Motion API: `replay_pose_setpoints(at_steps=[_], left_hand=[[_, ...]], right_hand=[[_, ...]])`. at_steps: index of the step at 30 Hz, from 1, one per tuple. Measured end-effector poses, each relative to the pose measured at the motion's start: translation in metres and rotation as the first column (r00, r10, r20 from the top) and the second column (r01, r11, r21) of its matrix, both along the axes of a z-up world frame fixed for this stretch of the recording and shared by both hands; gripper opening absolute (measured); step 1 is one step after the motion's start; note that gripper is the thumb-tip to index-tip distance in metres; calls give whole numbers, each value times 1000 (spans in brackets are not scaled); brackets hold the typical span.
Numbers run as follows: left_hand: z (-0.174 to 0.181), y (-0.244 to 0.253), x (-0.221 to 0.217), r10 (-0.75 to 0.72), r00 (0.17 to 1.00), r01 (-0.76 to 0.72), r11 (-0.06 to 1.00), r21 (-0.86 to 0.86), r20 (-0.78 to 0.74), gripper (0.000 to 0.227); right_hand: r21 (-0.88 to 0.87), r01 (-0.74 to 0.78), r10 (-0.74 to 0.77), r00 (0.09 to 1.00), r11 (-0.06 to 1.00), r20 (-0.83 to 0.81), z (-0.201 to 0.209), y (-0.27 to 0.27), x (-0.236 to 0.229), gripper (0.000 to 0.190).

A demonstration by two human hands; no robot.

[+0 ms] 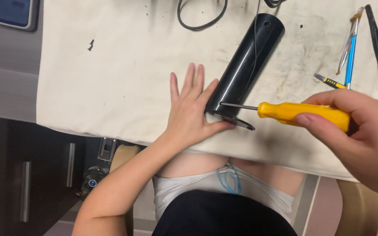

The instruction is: The person uses a yellow screwdriver to remove screws from a black cylindrical speaker component. They rotate the object to access different screw locations and place the removed screws on the table.

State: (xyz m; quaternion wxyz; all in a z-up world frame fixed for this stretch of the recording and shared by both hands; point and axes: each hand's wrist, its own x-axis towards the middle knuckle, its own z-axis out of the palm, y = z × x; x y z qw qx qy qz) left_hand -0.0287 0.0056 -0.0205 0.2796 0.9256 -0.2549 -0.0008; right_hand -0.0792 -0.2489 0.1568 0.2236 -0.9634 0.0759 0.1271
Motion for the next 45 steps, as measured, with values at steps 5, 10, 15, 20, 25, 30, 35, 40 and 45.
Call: replay_pose_setpoints(at_steps=[5, 10, 15, 20, 25, 30, 35, 40, 45], left_hand=[[-9, 5, 7, -213, 948, 50, 834, -550, -238, 94], [11, 11, 15, -320, 909, 44, 712, -701, -267, 86], [13, 13, 18, -322, 918, 90, 738, -669, -231, 86], [19, 16, 19, -367, 903, 202, 821, -533, -224, 78], [21, 14, 19, -371, 901, 212, 829, -518, -225, 78], [25, 12, 18, -370, 900, 212, 834, -509, -232, 76], [20, 13, 18, -363, 910, 212, 824, -526, -202, 75], [22, 11, 19, -365, 902, 214, 840, -499, -228, 72], [21, 11, 18, -352, 904, 193, 841, -506, -241, 72]], right_hand=[[189, 366, -324, 920, 911, -218, -10, -14, 0, 26], [277, 470, -323, 837, 838, -441, -26, -17, -10, 69], [357, 587, -379, 776, 727, -504, -43, -11, -16, 31], [337, -202, 51, 912, 919, 408, -101, -28, -54, 31], [456, -77, -144, 891, 887, 431, -128, -19, -51, 29], [905, 404, -498, 762, -137, -415, -136, -22, -34, 33], [809, 581, -414, 719, -84, -559, -160, -22, -30, 59], [630, 670, -149, 723, 393, -675, -142, -37, -28, 83], [559, 532, -292, 836, 636, -464, -124, -21, -39, 29]])
